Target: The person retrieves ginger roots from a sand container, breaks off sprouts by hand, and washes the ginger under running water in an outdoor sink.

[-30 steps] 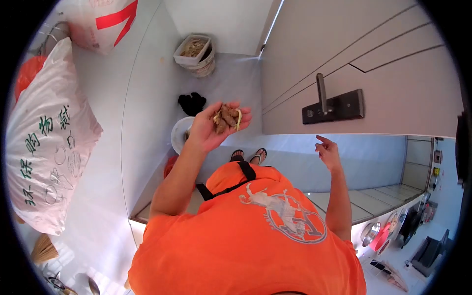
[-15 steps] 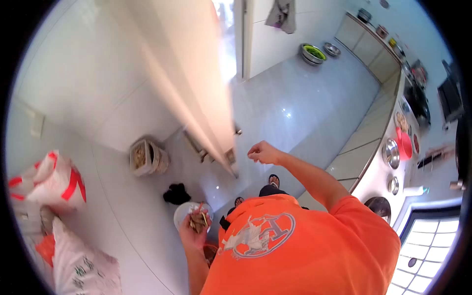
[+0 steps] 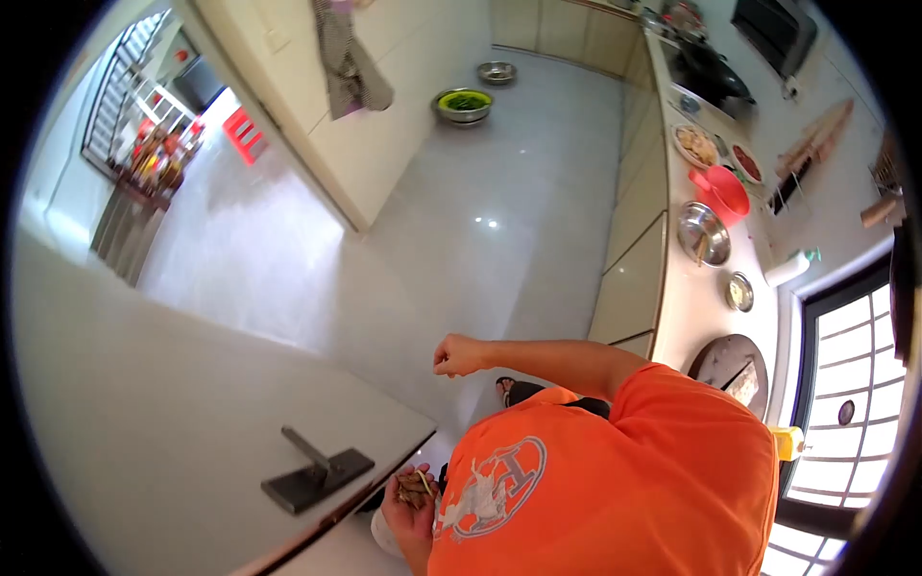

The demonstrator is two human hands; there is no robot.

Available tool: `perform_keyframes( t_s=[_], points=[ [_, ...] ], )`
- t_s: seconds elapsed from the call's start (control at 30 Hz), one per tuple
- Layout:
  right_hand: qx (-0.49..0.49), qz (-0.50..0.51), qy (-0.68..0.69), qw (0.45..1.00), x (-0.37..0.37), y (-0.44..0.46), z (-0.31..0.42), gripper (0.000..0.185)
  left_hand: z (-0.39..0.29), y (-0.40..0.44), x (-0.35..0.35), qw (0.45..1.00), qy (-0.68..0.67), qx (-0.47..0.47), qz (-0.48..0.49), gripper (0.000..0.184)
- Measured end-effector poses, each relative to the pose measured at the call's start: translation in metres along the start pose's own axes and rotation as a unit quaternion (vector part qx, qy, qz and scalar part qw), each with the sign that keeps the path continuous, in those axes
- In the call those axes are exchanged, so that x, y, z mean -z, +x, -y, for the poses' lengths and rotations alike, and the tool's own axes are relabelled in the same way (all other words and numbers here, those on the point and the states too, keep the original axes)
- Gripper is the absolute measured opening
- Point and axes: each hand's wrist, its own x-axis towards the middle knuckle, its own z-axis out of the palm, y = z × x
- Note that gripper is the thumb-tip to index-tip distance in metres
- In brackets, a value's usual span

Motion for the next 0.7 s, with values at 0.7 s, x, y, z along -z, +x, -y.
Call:
perform_keyframes(
  t_s=[0.7],
  points=[
    [-0.056, -0.141, 0.194, 0.969, 0.179, 0.098, 0.03, 0.023, -0.173, 0.31, -0.277, 0.988, -0.013, -0.06, 0.139, 0.034]
  ],
)
